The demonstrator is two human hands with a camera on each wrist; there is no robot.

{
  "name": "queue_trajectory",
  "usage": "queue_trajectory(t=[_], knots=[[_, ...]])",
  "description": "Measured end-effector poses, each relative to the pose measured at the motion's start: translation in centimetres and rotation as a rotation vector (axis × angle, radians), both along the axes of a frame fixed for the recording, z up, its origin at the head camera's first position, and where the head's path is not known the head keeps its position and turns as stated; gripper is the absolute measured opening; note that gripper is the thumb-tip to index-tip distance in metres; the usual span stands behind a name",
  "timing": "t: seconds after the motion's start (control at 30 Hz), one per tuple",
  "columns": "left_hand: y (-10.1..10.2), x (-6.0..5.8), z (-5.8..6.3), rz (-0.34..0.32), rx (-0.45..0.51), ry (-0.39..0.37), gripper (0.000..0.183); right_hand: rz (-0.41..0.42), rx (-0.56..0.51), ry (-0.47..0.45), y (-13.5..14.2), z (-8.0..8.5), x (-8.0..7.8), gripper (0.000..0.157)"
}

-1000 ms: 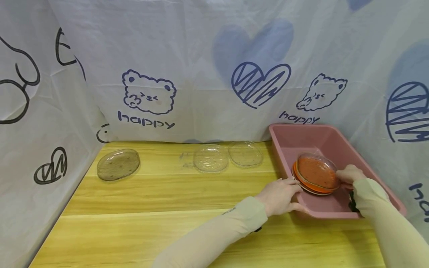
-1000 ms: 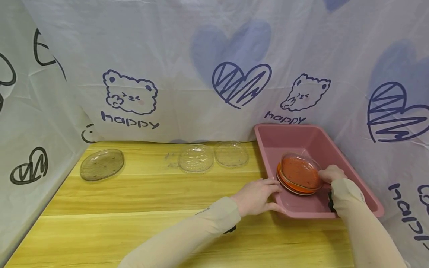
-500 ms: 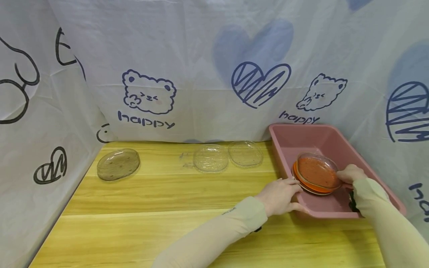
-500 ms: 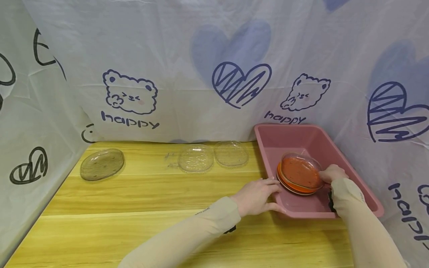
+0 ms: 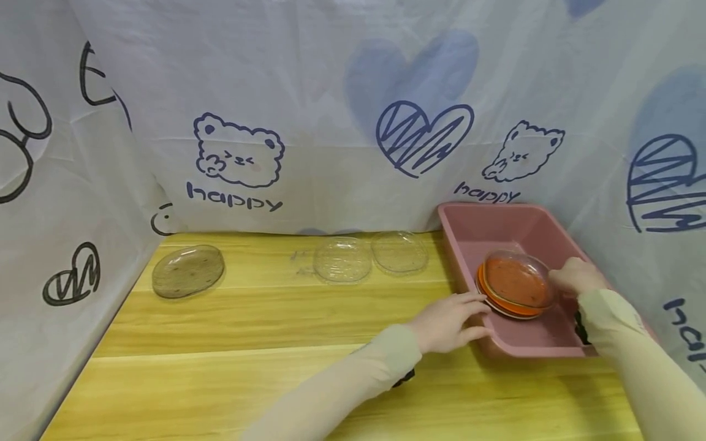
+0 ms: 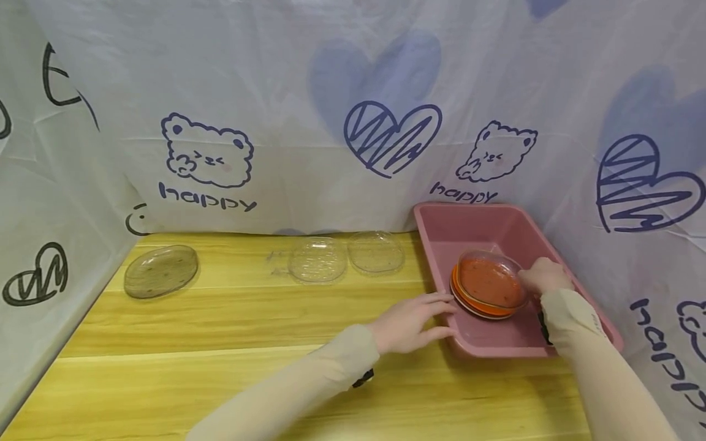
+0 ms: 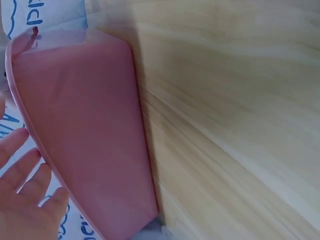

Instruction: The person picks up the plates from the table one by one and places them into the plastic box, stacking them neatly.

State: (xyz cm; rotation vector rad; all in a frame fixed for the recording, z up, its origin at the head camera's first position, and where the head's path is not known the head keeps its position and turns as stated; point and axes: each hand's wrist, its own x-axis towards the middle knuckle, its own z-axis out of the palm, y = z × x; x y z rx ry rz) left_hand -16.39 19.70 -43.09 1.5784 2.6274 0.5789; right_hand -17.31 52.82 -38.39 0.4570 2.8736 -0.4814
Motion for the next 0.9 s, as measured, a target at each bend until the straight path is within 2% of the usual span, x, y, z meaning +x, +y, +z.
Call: queue_trajectory(t=[0.17,0.37,0.53,0.7,0.8,0.9], knots=[[-2.0,-1.1,-0.3,0.045,0.055,-0.023,0.048,-0.009,0.021,0.215,-2.5,1.2,-0.2,0.034],[-5.4,-3.2,-0.3,0.162,0.091,0.055,0.044,0.019,-0.064,0.413,-7.3,2.9,-0.3,0.043],[-8.4,-5.3,-0.6,0.284,0.109,0.096,0.041,0.066,-0.182,0.544,-11.8,4.3,0.1,0.041],[-11.4,-7.0,-1.0,0.395,0.087,0.086,0.04,0.136,-0.341,0.667,-16.1,5.1,0.9,0.034],[-13.1,-7.8,-1.5,0.463,0.039,0.063,0.041,0.19,-0.474,0.705,-18.6,5.0,1.2,0.03],[-14.6,-8.3,-2.0,0.519,-0.009,0.034,0.042,0.214,-0.618,0.701,-21.0,4.5,1.5,0.026]])
